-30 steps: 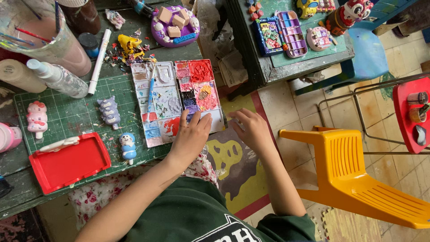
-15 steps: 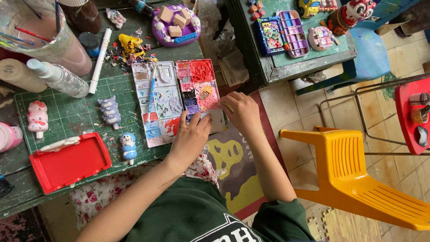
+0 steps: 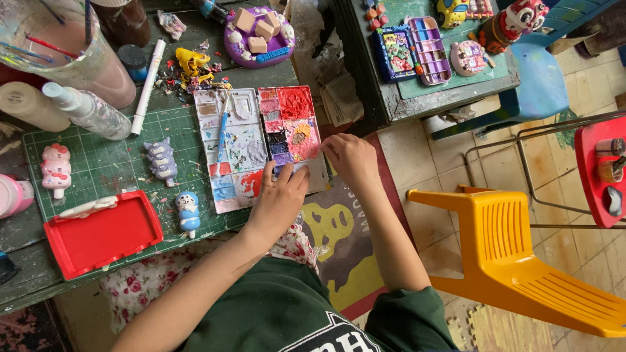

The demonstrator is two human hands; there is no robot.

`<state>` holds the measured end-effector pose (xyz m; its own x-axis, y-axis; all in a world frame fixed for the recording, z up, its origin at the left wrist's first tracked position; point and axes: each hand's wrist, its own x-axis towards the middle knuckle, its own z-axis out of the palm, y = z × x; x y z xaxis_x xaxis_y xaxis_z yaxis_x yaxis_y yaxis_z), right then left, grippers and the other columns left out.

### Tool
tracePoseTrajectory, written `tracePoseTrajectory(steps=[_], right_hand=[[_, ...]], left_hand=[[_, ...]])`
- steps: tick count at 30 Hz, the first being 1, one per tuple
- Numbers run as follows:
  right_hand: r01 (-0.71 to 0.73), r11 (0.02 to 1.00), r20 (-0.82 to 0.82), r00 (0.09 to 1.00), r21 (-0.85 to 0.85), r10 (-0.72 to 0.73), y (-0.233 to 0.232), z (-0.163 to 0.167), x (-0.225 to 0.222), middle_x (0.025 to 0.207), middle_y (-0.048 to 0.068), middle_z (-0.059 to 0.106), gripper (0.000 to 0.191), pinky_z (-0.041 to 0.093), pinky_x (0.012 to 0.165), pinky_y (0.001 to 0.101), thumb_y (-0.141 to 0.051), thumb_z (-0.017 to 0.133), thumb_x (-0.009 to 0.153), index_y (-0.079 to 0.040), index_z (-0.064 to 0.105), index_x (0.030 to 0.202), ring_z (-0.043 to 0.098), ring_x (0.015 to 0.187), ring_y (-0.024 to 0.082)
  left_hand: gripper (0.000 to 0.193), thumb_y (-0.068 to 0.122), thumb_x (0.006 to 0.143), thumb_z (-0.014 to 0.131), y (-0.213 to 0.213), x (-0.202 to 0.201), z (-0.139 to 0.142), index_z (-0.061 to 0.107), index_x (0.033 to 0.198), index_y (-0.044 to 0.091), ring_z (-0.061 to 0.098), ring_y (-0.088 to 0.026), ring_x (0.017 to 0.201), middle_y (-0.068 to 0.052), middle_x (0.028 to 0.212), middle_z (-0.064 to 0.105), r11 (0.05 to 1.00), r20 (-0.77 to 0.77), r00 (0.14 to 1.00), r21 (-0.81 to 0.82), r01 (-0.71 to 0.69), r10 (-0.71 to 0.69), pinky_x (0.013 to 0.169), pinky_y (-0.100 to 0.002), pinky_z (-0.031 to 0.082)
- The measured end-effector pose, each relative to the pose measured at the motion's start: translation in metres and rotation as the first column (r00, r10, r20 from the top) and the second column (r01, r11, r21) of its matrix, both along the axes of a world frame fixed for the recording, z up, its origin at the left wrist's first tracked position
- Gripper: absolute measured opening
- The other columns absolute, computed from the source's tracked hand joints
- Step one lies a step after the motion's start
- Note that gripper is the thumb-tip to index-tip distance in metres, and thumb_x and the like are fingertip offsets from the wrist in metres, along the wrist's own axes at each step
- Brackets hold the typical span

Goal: The person paints small figurines using a paintbrush and a palette. They dip the brush into a paint container, apply paint to the figurines, and occasionally wipe the brush on a cloth. The person handles multiple figurines and paint containers during the process.

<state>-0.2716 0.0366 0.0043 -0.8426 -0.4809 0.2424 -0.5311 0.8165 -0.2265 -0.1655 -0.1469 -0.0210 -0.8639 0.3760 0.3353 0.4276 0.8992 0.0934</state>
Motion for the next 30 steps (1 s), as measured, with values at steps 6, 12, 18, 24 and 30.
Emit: tracePoseTrajectory(steps=[6,12,18,24,30], right_hand=[[0.025,0.991,0.112,0.994,-0.129,-0.011,0.002,0.001,0.001,0.093,0.008,0.072,0.014,0.054,0.065,0.0399,-0.021,0.068,0.098,-0.007,0.069,0.099,0.070,0.078,0.030],[0.143,0.950,0.287,0.956,-0.277,-0.061,0.005,0.007,-0.003,0.097,0.010,0.074,0.012,0.055,0.065,0.0332,-0.012,0.070,0.096,-0.006,0.070,0.106,0.072,0.077,0.025],[0.186,0.905,0.393,0.919,-0.381,-0.023,0.006,0.008,0.000,0.093,0.007,0.076,0.019,0.053,0.068,0.0277,-0.005,0.074,0.092,-0.005,0.071,0.111,0.073,0.080,0.015],[0.163,0.881,0.384,0.923,-0.444,0.023,0.010,0.003,0.000,0.102,0.005,0.076,0.024,0.055,0.074,0.0266,-0.001,0.073,0.090,-0.004,0.070,0.113,0.072,0.088,0.013],[0.146,0.854,0.385,0.920,-0.500,0.068,0.006,-0.010,-0.011,0.113,0.005,0.074,0.033,0.056,0.076,0.0278,0.003,0.072,0.091,-0.005,0.063,0.121,0.071,0.092,0.014]], left_hand=[[0.034,0.014,0.090,0.060,0.000,0.001,-0.002,0.071,0.122,0.008,0.054,-0.018,0.120,0.001,0.127,0.064,1.000,-0.007,1.000,-0.011,0.001,-0.001,0.117,-0.051,0.025],[0.035,0.014,0.089,0.060,-0.001,0.002,-0.003,0.071,0.122,0.008,0.054,-0.019,0.121,0.000,0.129,0.063,1.000,-0.007,1.000,0.007,0.001,-0.001,0.116,-0.051,0.026],[0.036,0.013,0.089,0.060,-0.001,0.002,-0.002,0.070,0.123,0.007,0.054,-0.018,0.120,0.000,0.129,0.063,1.000,0.006,1.000,0.014,0.003,-0.003,0.117,-0.051,0.027],[0.036,0.012,0.089,0.060,-0.002,0.001,-0.002,0.071,0.123,0.007,0.054,-0.018,0.120,-0.001,0.129,0.063,1.000,0.008,1.000,0.030,0.004,-0.004,0.116,-0.050,0.027],[0.035,0.011,0.088,0.060,-0.003,0.002,-0.001,0.071,0.121,0.007,0.055,-0.019,0.120,-0.001,0.129,0.064,0.999,0.027,1.000,0.035,0.014,-0.015,0.115,-0.050,0.028]])
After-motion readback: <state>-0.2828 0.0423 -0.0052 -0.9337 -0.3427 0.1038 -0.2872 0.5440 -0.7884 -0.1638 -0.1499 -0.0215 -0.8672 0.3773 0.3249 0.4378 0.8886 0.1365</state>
